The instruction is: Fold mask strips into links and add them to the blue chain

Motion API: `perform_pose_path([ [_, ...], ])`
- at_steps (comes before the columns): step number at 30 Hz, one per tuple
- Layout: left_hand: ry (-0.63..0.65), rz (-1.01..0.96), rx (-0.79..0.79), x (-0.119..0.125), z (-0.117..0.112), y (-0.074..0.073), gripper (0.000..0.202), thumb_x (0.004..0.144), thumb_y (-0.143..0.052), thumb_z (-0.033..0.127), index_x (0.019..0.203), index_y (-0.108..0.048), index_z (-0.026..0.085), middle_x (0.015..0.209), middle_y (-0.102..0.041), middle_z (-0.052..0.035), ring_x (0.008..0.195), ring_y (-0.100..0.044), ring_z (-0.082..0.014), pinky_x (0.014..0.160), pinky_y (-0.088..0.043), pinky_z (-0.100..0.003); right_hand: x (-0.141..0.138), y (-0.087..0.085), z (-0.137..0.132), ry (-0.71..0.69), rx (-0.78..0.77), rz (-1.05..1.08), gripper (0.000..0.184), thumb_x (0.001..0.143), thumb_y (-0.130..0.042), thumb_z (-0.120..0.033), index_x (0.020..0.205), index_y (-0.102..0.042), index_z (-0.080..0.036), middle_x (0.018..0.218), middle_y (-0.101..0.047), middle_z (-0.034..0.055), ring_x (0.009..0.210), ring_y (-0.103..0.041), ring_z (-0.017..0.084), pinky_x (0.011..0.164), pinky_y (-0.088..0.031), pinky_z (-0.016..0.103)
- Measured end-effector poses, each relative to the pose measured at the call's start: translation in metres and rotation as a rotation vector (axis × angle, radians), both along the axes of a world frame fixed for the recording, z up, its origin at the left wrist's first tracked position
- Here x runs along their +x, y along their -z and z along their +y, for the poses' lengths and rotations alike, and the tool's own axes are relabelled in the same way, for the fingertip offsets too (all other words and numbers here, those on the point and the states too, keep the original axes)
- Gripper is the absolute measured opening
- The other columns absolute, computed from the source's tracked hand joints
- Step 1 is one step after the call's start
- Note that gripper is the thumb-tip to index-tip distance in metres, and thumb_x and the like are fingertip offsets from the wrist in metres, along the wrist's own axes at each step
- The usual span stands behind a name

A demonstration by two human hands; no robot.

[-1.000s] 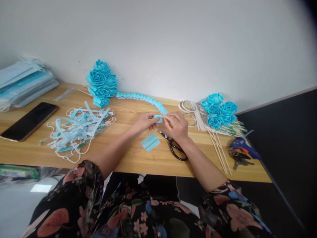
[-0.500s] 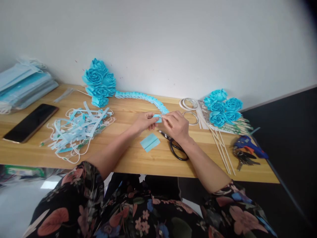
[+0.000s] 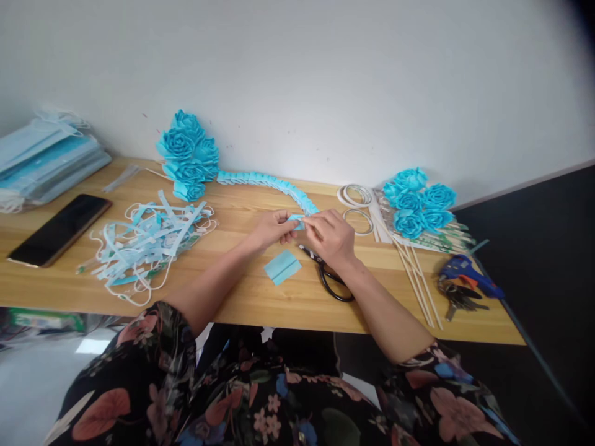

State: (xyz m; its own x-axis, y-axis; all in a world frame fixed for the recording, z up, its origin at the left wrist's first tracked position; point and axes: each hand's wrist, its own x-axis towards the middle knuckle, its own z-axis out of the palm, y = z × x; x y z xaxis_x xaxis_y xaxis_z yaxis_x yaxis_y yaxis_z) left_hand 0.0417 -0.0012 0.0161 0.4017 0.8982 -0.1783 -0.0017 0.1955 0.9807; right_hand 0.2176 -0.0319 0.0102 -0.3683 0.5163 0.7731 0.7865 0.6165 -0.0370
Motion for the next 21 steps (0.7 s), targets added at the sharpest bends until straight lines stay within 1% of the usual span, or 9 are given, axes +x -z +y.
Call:
perform_pose_path([
  [5, 0.013, -0.012, 0.014, -0.0002, 0.0013, 0.0037, 0.017, 0.086, -0.062, 0.014, 0.070, -0.056, 0.014, 0.057, -0.062, 0.0030, 0.043, -0.052, -0.0042, 0.044, -0.039, -0.016, 0.0009, 0.0002, 0.0007, 0.014, 0.006, -0.009, 0.014, 0.090, -0.059, -0.014, 0.094, -0.071, -0.020, 0.082, -0.072, 0.0044, 0.079, -0.062, 0.018, 0.068, -0.048, 0.030],
  [9, 0.013, -0.019, 0.013, -0.0007, 0.0025, 0.0062, 0.017, 0.085, -0.065, 0.018, 0.072, -0.056, 0.014, 0.057, -0.062, 0.0028, 0.044, -0.053, -0.0045, 0.044, -0.039, -0.016, 0.0006, 0.0026, 0.0006, 0.021, -0.052, -0.027, 0.016, 0.092, -0.057, -0.015, 0.095, -0.072, -0.020, 0.084, -0.073, 0.0049, 0.081, -0.063, 0.019, 0.070, -0.049, 0.030],
  [12, 0.009, -0.018, 0.005, -0.0011, 0.0031, 0.0071, 0.016, 0.085, -0.065, 0.018, 0.072, -0.056, 0.014, 0.057, -0.062, 0.0027, 0.044, -0.053, -0.0047, 0.044, -0.039, -0.016, 0.0002, 0.0036, -0.0002, 0.025, -0.101, -0.027, 0.017, 0.092, -0.056, -0.016, 0.096, -0.072, -0.021, 0.087, -0.073, 0.0050, 0.083, -0.064, 0.019, 0.072, -0.050, 0.031],
  [17, 0.022, -0.015, 0.021, -0.0011, 0.0027, 0.0073, 0.017, 0.086, -0.063, 0.018, 0.072, -0.055, 0.014, 0.058, -0.062, 0.0024, 0.045, -0.053, -0.0048, 0.045, -0.039, -0.017, -0.0006, 0.0031, -0.0007, 0.042, -0.151, -0.007, 0.019, 0.093, -0.055, -0.017, 0.098, -0.073, -0.022, 0.089, -0.074, 0.0053, 0.084, -0.065, 0.019, 0.072, -0.050, 0.032],
  [21, 0.030, -0.026, 0.033, -0.0015, 0.0019, 0.0073, 0.016, 0.085, -0.064, 0.021, 0.072, -0.056, 0.014, 0.059, -0.062, 0.0026, 0.046, -0.053, -0.0052, 0.046, -0.039, -0.017, -0.0007, 0.0038, 0.0000, 0.023, -0.174, 0.016, 0.018, 0.092, -0.056, -0.016, 0.096, -0.072, -0.022, 0.089, -0.074, 0.0055, 0.085, -0.064, 0.019, 0.073, -0.049, 0.031],
])
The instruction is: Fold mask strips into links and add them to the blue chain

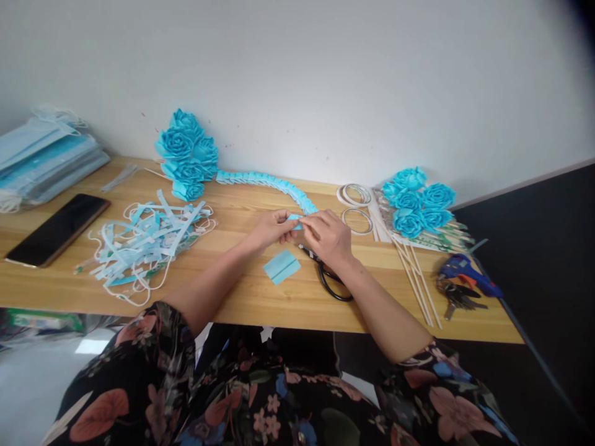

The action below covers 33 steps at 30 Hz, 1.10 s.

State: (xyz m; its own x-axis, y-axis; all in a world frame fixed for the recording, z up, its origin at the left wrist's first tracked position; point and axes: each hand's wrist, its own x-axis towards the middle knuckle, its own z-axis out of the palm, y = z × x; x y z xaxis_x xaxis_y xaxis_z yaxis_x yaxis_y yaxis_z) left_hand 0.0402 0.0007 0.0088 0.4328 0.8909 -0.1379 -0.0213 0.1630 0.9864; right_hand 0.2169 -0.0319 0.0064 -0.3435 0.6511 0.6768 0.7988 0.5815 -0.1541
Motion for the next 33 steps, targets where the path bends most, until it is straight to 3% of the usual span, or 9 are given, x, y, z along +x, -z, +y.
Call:
perform_pose_path([
  [13, 0.006, -0.063, -0.036, 0.000, -0.001, -0.004, 0.021, 0.086, -0.062, 0.027, 0.071, -0.057, 0.014, 0.060, -0.063, 0.0012, 0.046, -0.053, -0.0056, 0.047, -0.039, -0.018, 0.003, 0.003, 0.001, 0.010, 0.027, -0.027, 0.018, 0.091, -0.057, -0.015, 0.094, -0.073, -0.021, 0.088, -0.073, 0.0050, 0.084, -0.062, 0.018, 0.071, -0.047, 0.030],
  [21, -0.060, -0.122, -0.094, 0.000, 0.003, -0.001, 0.019, 0.089, -0.057, 0.022, 0.073, -0.057, 0.014, 0.055, -0.061, 0.0016, 0.044, -0.053, -0.0060, 0.046, -0.041, -0.017, -0.004, -0.002, -0.007, 0.031, -0.039, -0.117, 0.026, 0.093, -0.054, -0.019, 0.110, -0.073, -0.021, 0.097, -0.074, 0.0078, 0.089, -0.064, 0.022, 0.073, -0.049, 0.033],
  [25, -0.047, -0.077, -0.074, -0.001, 0.003, -0.002, 0.020, 0.089, -0.057, 0.024, 0.072, -0.056, 0.014, 0.058, -0.063, 0.0006, 0.044, -0.054, -0.0061, 0.044, -0.039, -0.017, 0.000, -0.005, -0.005, 0.003, -0.160, 0.092, 0.025, 0.095, -0.051, -0.022, 0.105, -0.074, -0.023, 0.098, -0.075, 0.0074, 0.092, -0.066, 0.021, 0.082, -0.052, 0.035],
  [29, 0.016, 0.010, -0.014, -0.001, 0.003, -0.001, 0.021, 0.089, -0.057, 0.025, 0.071, -0.056, 0.014, 0.060, -0.064, 0.0001, 0.044, -0.052, -0.0060, 0.044, -0.038, -0.017, 0.009, -0.008, 0.001, -0.028, -0.417, 0.435, 0.028, 0.096, -0.049, -0.031, 0.111, -0.071, -0.022, 0.104, -0.075, 0.0073, 0.095, -0.069, 0.020, 0.081, -0.054, 0.034],
  [33, 0.060, 0.101, 0.077, 0.000, 0.002, 0.001, 0.023, 0.087, -0.060, 0.026, 0.067, -0.057, 0.014, 0.056, -0.060, 0.0015, 0.044, -0.050, -0.0061, 0.045, -0.038, -0.017, 0.010, -0.005, 0.004, -0.091, -0.647, 0.571, 0.032, 0.089, -0.058, -0.034, 0.116, -0.068, -0.020, 0.102, -0.074, 0.0062, 0.092, -0.069, 0.019, 0.080, -0.055, 0.032],
])
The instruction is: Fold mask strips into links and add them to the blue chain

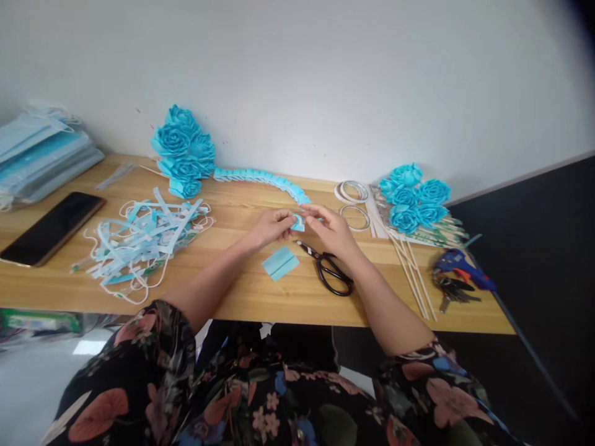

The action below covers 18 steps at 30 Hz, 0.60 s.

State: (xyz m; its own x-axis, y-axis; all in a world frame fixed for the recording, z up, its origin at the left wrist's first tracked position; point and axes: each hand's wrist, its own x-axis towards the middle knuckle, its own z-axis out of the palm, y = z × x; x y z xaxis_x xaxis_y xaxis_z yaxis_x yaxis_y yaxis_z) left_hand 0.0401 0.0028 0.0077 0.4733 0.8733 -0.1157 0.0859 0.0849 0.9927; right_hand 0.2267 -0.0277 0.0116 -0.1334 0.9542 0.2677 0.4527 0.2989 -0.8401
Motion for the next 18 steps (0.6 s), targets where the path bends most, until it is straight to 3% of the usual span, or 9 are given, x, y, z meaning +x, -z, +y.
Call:
perform_pose_path([
  [6, -0.032, 0.026, 0.052, -0.0002, -0.0022, 0.0003, 0.022, 0.084, -0.063, 0.033, 0.072, -0.061, 0.015, 0.052, -0.054, 0.0030, 0.045, -0.048, -0.0071, 0.047, -0.037, -0.019, -0.0046, 0.0048, 0.0016, -0.115, -0.067, 0.073, 0.037, 0.079, -0.062, -0.029, 0.114, -0.068, -0.018, 0.079, -0.063, -0.0006, 0.072, -0.060, 0.014, 0.072, -0.051, 0.030],
  [11, -0.005, -0.070, 0.060, -0.0012, -0.0043, -0.0032, 0.032, 0.083, -0.064, 0.045, 0.070, -0.057, 0.015, 0.059, -0.056, 0.0009, 0.051, -0.050, -0.0078, 0.050, -0.038, -0.020, -0.0047, 0.0043, 0.0014, -0.093, -0.068, 0.187, 0.037, 0.081, -0.062, -0.033, 0.115, -0.067, -0.018, 0.079, -0.058, -0.0012, 0.073, -0.057, 0.013, 0.074, -0.049, 0.029],
  [15, 0.021, -0.073, 0.066, -0.0010, -0.0046, -0.0043, 0.024, 0.076, -0.070, 0.036, 0.075, -0.058, 0.016, 0.060, -0.052, 0.0038, 0.052, -0.046, -0.0070, 0.050, -0.035, -0.020, -0.0046, 0.0051, 0.0008, -0.064, -0.088, 0.234, 0.037, 0.083, -0.061, -0.034, 0.116, -0.067, -0.019, 0.080, -0.059, -0.0007, 0.076, -0.058, 0.014, 0.076, -0.050, 0.030],
  [18, -0.015, -0.068, 0.079, -0.0008, -0.0049, -0.0050, 0.020, 0.075, -0.068, 0.033, 0.074, -0.057, 0.016, 0.060, -0.051, 0.0046, 0.053, -0.044, -0.0071, 0.052, -0.034, -0.021, -0.0047, 0.0056, 0.0001, -0.068, -0.111, 0.263, 0.037, 0.087, -0.059, -0.037, 0.119, -0.066, -0.020, 0.091, -0.065, 0.0028, 0.086, -0.062, 0.017, 0.083, -0.051, 0.033],
])
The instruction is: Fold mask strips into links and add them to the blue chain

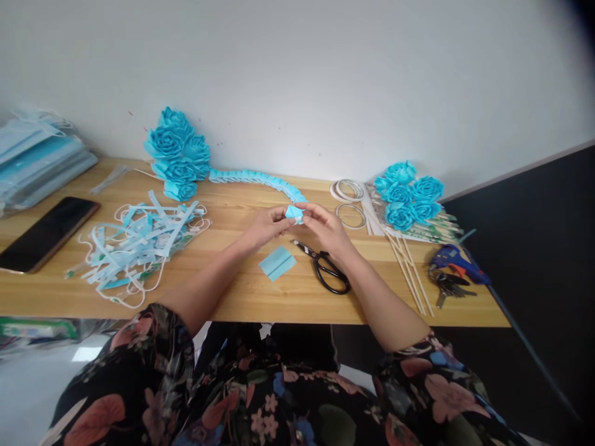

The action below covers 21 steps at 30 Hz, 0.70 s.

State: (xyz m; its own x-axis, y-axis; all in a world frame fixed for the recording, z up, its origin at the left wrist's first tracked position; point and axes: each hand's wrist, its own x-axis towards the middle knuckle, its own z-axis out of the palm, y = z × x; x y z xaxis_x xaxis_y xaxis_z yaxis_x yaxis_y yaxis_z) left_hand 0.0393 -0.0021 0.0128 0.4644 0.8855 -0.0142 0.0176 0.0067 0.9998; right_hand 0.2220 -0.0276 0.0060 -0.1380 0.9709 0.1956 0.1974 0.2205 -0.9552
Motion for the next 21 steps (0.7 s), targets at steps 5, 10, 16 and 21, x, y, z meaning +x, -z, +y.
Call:
perform_pose_path([
  [5, 0.014, 0.017, 0.041, -0.001, -0.002, -0.002, 0.025, 0.074, -0.069, 0.036, 0.069, -0.056, 0.016, 0.058, -0.044, 0.0062, 0.054, -0.038, -0.0064, 0.053, -0.030, -0.022, 0.000, 0.003, 0.002, 0.005, 0.024, -0.025, 0.038, 0.083, -0.064, -0.039, 0.117, -0.067, -0.020, 0.088, -0.064, 0.0016, 0.083, -0.061, 0.016, 0.081, -0.050, 0.032],
  [10, -0.016, 0.019, 0.049, 0.000, 0.000, 0.002, 0.023, 0.076, -0.067, 0.035, 0.070, -0.056, 0.016, 0.059, -0.050, 0.0048, 0.054, -0.041, -0.0064, 0.053, -0.032, -0.021, 0.001, 0.007, 0.003, 0.044, 0.065, -0.069, 0.038, 0.084, -0.063, -0.036, 0.117, -0.068, -0.019, 0.081, -0.060, -0.0007, 0.075, -0.057, 0.013, 0.076, -0.048, 0.029],
  [16, -0.045, -0.013, 0.032, 0.000, 0.003, 0.006, 0.018, 0.077, -0.069, 0.031, 0.077, -0.060, 0.016, 0.060, -0.055, 0.0039, 0.053, -0.047, -0.0064, 0.052, -0.036, -0.019, 0.003, 0.008, 0.004, 0.055, 0.080, -0.090, 0.038, 0.086, -0.061, -0.038, 0.119, -0.067, -0.020, 0.080, -0.063, -0.0009, 0.075, -0.060, 0.014, 0.076, -0.049, 0.029],
  [21, -0.115, -0.069, -0.005, -0.001, 0.005, 0.007, 0.016, 0.080, -0.067, 0.027, 0.076, -0.058, 0.015, 0.066, -0.064, 0.0001, 0.052, -0.053, -0.0063, 0.051, -0.040, -0.019, 0.014, -0.008, 0.004, 0.115, 0.112, -0.199, 0.030, 0.090, -0.056, -0.034, 0.113, -0.069, -0.020, 0.086, -0.073, 0.0028, 0.079, -0.066, 0.016, 0.076, -0.051, 0.030],
])
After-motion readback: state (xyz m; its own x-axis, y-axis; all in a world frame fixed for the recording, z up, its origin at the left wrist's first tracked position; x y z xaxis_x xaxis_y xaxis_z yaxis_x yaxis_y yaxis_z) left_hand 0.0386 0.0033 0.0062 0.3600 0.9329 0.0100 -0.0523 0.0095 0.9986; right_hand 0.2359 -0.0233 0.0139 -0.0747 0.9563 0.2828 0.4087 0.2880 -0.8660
